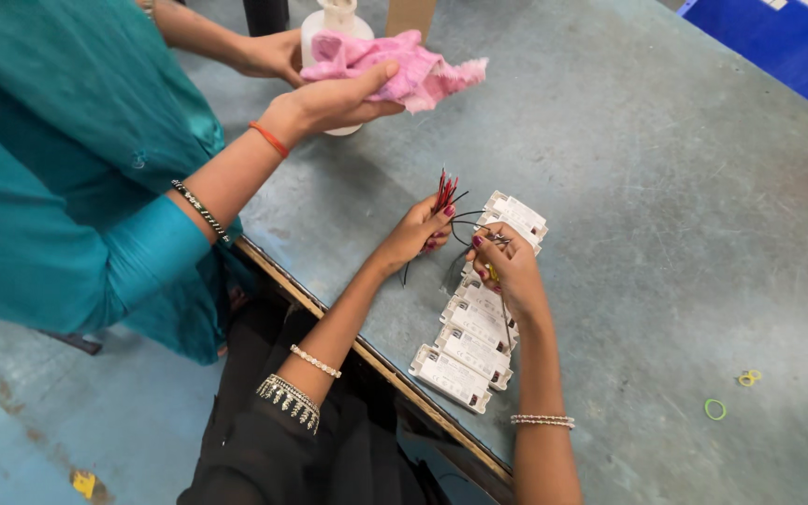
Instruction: The person uses a screwdriver to attach red and black wires to a row of white plastic electrical components on a workbench. They repeatedly insert wire ends into terminals and tighten screws to secure them.
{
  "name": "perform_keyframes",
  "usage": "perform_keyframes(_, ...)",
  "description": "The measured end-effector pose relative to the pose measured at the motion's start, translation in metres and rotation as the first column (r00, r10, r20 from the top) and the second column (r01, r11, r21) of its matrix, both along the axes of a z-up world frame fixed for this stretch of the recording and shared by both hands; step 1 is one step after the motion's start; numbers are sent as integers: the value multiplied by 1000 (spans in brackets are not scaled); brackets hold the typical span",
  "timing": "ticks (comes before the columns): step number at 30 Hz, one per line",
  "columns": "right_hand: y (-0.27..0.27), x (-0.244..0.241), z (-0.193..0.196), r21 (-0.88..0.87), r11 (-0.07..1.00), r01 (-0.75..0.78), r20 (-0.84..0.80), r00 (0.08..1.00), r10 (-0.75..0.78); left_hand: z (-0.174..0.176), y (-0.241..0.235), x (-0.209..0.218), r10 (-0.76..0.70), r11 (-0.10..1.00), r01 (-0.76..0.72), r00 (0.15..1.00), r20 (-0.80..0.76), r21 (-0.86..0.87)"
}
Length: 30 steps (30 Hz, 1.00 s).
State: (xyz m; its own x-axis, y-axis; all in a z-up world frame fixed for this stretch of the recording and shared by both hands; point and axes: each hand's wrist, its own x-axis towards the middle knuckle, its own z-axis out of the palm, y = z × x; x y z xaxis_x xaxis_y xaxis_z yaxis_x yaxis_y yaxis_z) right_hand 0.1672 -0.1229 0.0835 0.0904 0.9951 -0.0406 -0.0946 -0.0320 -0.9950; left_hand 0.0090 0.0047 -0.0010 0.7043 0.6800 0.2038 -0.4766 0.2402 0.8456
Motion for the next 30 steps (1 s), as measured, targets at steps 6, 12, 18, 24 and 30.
perform_keyframes(6, -6, 13, 9, 30, 999, -29, 16, 999, 29, 2, 1, 2, 161, 987, -158, 984, -72, 41)
perform_keyframes(12, -11, 4, 19, -108, 987, -119, 83, 988, 128, 7, -3, 0, 96, 995, -95, 995, -41, 16)
perform_keyframes(18, -4, -7, 12, 50, 999, -19, -10, 1000, 20, 13, -21, 4, -107, 987, 121, 987, -123, 107)
perform_keyframes(24, 2, 15, -4, 142, 977, 161, 55, 984, -171, 0, -4, 6, 52, 995, -33, 977, -206, 94)
perform_keyframes(30, -23, 67, 18, 228, 931, 285, -183, 952, -246, -14, 34, -29, 741, 603, -443, 620, -259, 663)
